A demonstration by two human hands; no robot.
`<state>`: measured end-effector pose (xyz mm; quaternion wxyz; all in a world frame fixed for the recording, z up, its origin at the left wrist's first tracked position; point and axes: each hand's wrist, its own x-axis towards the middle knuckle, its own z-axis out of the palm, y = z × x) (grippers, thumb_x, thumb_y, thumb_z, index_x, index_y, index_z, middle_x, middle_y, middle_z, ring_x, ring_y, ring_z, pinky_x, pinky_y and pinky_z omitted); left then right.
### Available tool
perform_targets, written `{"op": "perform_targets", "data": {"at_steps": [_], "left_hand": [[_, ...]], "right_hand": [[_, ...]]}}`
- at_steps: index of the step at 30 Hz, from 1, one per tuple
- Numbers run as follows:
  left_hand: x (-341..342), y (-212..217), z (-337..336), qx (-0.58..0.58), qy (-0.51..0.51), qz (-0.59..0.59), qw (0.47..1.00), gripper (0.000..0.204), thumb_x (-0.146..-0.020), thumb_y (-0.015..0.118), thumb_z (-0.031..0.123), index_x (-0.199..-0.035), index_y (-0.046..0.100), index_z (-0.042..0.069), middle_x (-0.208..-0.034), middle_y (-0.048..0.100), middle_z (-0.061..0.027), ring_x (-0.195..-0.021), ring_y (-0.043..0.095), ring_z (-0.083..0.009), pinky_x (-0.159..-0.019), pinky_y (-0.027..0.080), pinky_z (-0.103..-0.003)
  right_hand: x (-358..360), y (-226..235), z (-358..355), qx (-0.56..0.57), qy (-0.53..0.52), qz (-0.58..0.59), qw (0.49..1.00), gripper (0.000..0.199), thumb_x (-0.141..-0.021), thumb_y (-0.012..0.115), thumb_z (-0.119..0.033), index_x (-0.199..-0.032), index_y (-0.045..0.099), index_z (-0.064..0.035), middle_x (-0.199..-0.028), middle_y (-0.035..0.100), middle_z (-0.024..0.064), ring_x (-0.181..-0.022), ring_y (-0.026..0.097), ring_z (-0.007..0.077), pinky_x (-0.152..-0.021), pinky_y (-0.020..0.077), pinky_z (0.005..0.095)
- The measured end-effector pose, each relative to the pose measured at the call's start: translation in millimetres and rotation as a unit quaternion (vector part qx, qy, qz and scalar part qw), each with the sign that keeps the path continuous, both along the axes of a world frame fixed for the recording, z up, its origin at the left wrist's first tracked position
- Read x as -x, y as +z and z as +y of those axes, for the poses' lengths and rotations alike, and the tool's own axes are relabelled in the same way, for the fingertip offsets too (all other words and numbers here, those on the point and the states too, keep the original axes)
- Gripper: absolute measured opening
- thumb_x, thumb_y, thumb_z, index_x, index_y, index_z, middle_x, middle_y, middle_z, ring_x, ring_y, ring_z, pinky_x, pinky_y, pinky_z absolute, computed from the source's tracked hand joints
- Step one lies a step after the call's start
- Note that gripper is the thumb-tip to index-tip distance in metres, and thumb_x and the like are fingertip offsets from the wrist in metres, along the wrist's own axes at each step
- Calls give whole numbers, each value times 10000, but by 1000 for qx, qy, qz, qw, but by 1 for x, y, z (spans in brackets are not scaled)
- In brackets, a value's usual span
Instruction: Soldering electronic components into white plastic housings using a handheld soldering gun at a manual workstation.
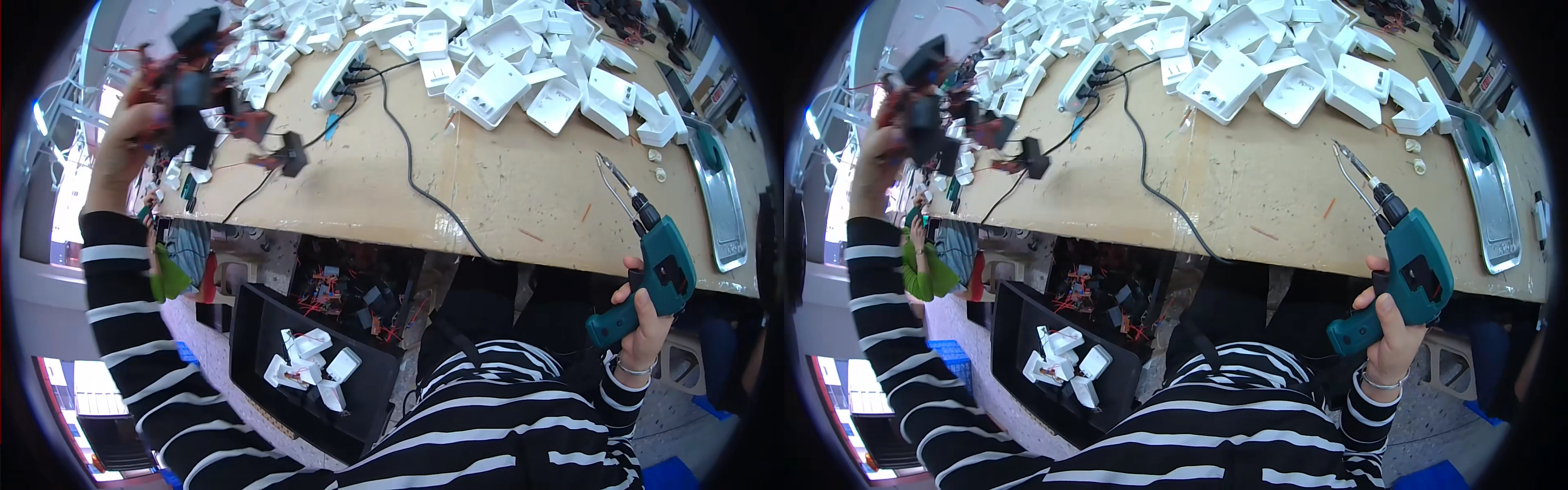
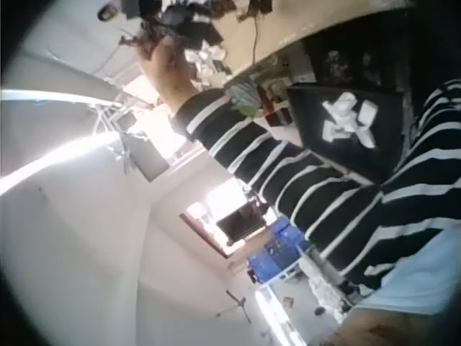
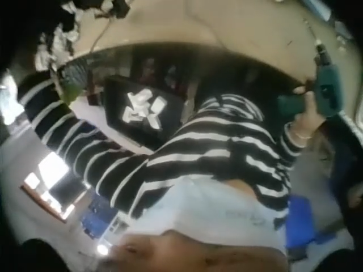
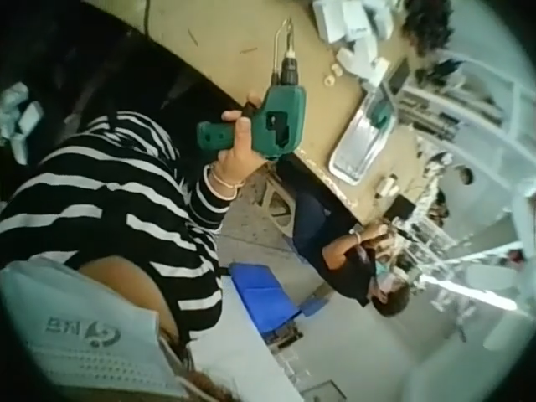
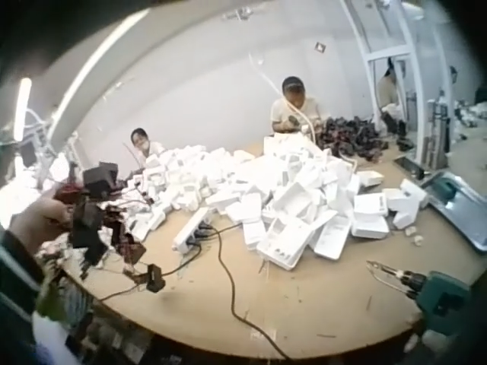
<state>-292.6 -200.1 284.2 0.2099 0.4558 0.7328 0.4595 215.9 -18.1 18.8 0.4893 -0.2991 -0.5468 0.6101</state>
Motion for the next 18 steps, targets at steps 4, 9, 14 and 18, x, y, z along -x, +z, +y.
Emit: {"op": "perform_targets", "data": {"at_steps": [4,9,14,18], "left_hand": [[-20,-104,60,119,-15,48,992,337,-689,706,142,-996,595,61,-952,590,0,-790,566,-108,-690,467,-257],[-18,-209,92,13,17,127,992,490,-720,743,235,-1130,591,13,-1270,456,-155,-1130,487,-253,-939,390,-332],[-31,-212,97,67,112,369,920,505,-739,716,314,-1181,583,109,-1289,421,-203,-1139,483,-304,-937,378,-385],[-60,-208,86,116,215,498,832,566,-792,601,496,-1273,519,210,-1232,481,-185,-1074,529,-332,-939,329,-508]], "right_hand": [[-3,-3,3,17,-13,6,1000,537,-835,616,-106,-1294,376,33,-1121,560,214,-703,602,141,-626,518,242],[-9,-2,6,29,-24,-9,999,543,-839,608,-104,-1304,361,30,-1124,556,217,-711,601,143,-628,517,247],[-14,-4,10,40,-41,1,998,540,-841,601,-106,-1303,358,32,-1122,555,221,-708,598,146,-621,514,253],[-14,-5,10,48,-41,8,998,543,-844,602,-119,-1304,356,31,-1122,553,220,-703,594,147,-619,515,261]]}}
